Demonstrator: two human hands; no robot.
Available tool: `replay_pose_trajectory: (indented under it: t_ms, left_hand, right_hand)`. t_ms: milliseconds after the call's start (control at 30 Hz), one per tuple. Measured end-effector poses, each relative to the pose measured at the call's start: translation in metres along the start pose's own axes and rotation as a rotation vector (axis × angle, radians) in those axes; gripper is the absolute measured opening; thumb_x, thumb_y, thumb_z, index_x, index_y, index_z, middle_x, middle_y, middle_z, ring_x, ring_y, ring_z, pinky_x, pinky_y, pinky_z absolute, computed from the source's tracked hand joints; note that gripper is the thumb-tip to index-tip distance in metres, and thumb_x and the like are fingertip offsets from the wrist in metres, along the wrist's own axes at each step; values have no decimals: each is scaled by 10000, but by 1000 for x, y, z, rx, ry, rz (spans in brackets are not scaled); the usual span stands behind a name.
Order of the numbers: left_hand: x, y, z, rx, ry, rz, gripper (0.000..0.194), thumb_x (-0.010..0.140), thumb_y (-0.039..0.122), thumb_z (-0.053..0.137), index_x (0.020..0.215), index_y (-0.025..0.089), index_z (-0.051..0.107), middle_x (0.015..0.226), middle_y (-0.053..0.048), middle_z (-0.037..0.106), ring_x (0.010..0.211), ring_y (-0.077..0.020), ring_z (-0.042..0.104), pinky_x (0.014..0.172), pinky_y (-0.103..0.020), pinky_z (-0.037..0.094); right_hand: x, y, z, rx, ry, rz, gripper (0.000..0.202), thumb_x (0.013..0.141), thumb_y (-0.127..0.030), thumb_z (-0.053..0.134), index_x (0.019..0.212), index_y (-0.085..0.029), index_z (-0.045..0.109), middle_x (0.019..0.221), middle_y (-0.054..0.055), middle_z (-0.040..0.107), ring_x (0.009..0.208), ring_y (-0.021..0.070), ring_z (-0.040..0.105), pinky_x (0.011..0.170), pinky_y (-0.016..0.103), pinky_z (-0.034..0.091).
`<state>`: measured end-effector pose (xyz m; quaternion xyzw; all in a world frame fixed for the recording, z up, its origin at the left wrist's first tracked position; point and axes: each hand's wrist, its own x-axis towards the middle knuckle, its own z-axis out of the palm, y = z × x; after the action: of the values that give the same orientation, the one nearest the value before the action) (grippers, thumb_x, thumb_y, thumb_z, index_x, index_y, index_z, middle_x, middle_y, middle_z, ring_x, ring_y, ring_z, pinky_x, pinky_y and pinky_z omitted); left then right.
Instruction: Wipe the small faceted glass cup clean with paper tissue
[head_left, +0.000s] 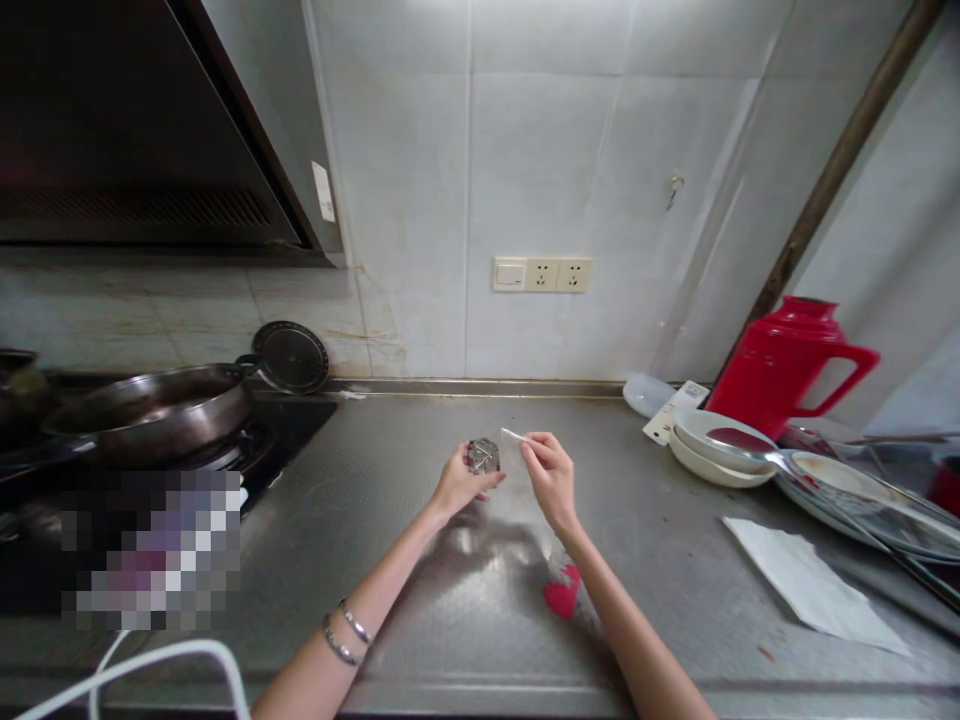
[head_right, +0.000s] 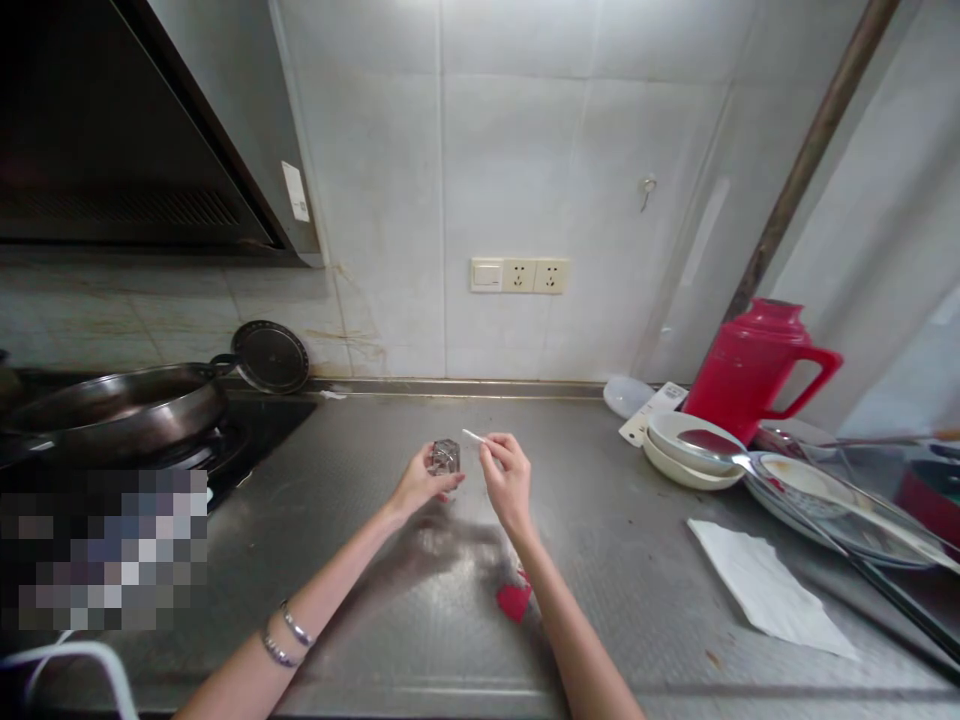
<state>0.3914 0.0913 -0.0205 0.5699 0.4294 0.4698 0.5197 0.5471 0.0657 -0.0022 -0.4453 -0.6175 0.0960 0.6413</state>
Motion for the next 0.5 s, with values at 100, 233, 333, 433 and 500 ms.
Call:
replay_pose_trajectory:
  t_ms: [100,233,333,433,500]
  left_hand:
    - [-5,6,3,-43,-32,2,665,540,367,853,1054,156,488,876,-45,642,620,-131,621,424,-204,502]
    - [-10,14,5,-81,-48,-13,665,538,402,851,1047,151,503,848,-32,633,618,-123,609,448,-217,519]
    - [-11,18,4,-100,-46,-44,688,532,454,845,1044,142,506,807,-24,624,612,-128,611,454,-226,525]
    - [-10,19,1,-100,-25,-33,716,516,483,846,1047,147,504,826,-32,625,631,-137,622,455,-221,524]
    - [-8,18,0,-86,-22,-19,704,519,490,843,1036,151,505,851,-40,628,637,-136,624,453,-217,523]
  right_hand:
    - [-1,0,2,35,-115,-24,238,871,-299,541,783,-204,741,832,52,649,786,179,608,725,290,465]
    - [-4,-2,5,73,-193,-68,220,875,-277,545,830,-219,753,851,51,655,798,176,617,729,290,467]
    - [-6,-3,4,80,-216,-112,210,869,-281,557,837,-228,758,868,58,655,810,183,620,739,299,472]
    - [-5,-4,2,84,-250,-137,205,861,-290,568,817,-230,759,869,60,660,793,183,622,729,300,473]
    - [-5,-5,0,92,-270,-130,207,854,-294,576,785,-223,758,850,58,663,766,179,624,714,297,469]
